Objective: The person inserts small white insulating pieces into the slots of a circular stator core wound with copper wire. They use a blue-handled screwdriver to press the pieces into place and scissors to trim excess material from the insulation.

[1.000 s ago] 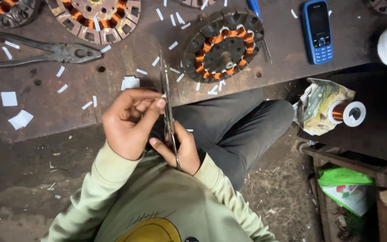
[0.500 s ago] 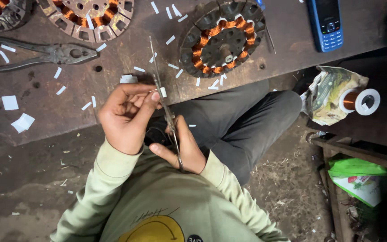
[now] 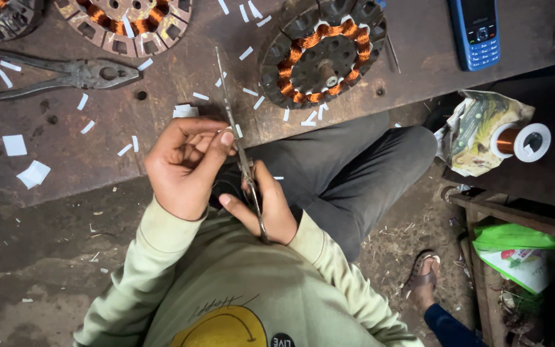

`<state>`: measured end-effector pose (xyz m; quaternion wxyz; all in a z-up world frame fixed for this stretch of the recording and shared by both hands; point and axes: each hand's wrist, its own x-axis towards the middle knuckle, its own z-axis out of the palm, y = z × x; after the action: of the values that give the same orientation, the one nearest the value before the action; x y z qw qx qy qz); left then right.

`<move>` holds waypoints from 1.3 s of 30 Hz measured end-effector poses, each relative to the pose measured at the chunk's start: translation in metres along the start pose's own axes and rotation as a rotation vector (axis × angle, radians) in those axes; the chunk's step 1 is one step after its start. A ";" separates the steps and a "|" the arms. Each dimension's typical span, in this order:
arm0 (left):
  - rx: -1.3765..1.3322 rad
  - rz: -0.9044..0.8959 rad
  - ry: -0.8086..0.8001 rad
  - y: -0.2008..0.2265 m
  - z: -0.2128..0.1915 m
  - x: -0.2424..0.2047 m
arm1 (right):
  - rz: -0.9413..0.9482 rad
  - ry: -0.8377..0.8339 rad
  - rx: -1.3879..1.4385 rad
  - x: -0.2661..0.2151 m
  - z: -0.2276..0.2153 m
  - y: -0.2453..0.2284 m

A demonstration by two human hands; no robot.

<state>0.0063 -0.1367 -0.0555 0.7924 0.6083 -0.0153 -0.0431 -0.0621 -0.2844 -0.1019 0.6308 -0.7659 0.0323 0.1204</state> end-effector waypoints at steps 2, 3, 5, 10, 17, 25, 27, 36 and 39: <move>-0.001 0.012 -0.014 -0.002 -0.003 -0.001 | -0.037 -0.005 0.010 0.000 0.000 -0.001; -0.014 0.023 -0.022 -0.003 -0.004 -0.001 | -0.076 -0.014 0.008 0.000 -0.001 -0.002; -0.033 0.030 -0.032 -0.006 -0.006 0.000 | -0.108 -0.026 0.007 0.000 -0.002 -0.002; -0.043 -0.006 -0.022 0.014 0.003 0.006 | -0.062 -0.040 0.043 0.000 -0.003 0.000; 1.014 0.351 -0.115 0.078 -0.025 0.025 | -0.133 -0.012 0.076 -0.005 -0.007 0.003; 1.144 0.459 -0.335 0.070 -0.019 0.036 | -0.070 0.038 0.090 -0.010 -0.004 0.004; 1.096 0.478 -0.335 0.084 -0.011 0.032 | -0.115 0.054 0.082 -0.010 -0.005 0.004; 1.029 0.436 -0.345 0.069 0.015 0.046 | -0.207 0.117 0.131 -0.018 -0.011 0.002; 1.033 0.453 -0.366 0.055 0.014 0.048 | -0.218 0.134 0.124 -0.018 -0.014 0.001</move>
<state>0.0562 -0.1403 0.0001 0.3677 0.8795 -0.3002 0.0359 -0.0777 -0.2998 -0.0965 0.6826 -0.7308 -0.0018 -0.0024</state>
